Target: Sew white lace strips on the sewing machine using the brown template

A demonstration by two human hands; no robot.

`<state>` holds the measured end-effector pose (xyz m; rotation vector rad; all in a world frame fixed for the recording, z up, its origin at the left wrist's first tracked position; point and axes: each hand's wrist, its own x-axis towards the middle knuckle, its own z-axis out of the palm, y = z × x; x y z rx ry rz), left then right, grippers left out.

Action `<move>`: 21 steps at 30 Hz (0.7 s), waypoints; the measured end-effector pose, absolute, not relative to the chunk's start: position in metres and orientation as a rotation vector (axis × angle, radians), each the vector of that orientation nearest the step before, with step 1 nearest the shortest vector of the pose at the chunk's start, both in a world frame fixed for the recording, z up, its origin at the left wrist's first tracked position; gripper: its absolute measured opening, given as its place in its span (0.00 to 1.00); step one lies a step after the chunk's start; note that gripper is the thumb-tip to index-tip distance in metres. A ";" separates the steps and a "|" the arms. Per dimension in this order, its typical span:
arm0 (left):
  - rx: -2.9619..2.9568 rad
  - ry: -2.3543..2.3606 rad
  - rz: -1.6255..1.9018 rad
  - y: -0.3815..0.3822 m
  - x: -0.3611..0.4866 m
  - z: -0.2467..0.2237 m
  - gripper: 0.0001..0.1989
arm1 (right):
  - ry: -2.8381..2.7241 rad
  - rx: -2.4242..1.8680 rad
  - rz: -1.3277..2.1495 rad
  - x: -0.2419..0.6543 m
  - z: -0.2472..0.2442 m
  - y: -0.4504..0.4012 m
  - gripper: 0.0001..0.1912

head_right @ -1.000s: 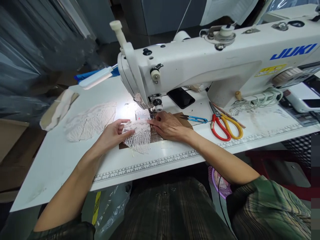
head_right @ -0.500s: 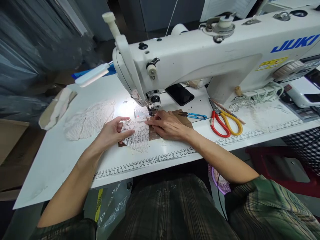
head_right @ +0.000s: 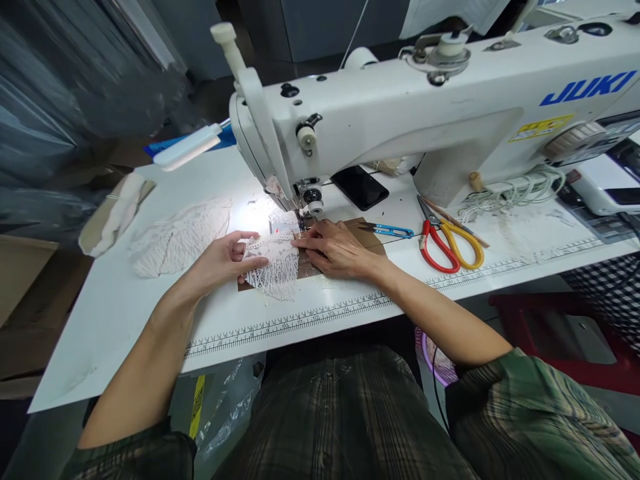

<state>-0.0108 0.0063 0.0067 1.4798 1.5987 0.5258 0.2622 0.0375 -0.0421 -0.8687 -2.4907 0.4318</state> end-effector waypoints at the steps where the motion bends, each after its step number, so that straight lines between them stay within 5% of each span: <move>1: 1.478 1.600 0.532 0.007 -0.011 0.006 0.34 | -2.499 -0.878 0.417 0.262 -0.042 0.037 0.20; 21: 1.605 1.684 0.490 0.001 -0.004 0.016 0.34 | -2.521 -0.854 0.396 0.263 -0.036 0.036 0.19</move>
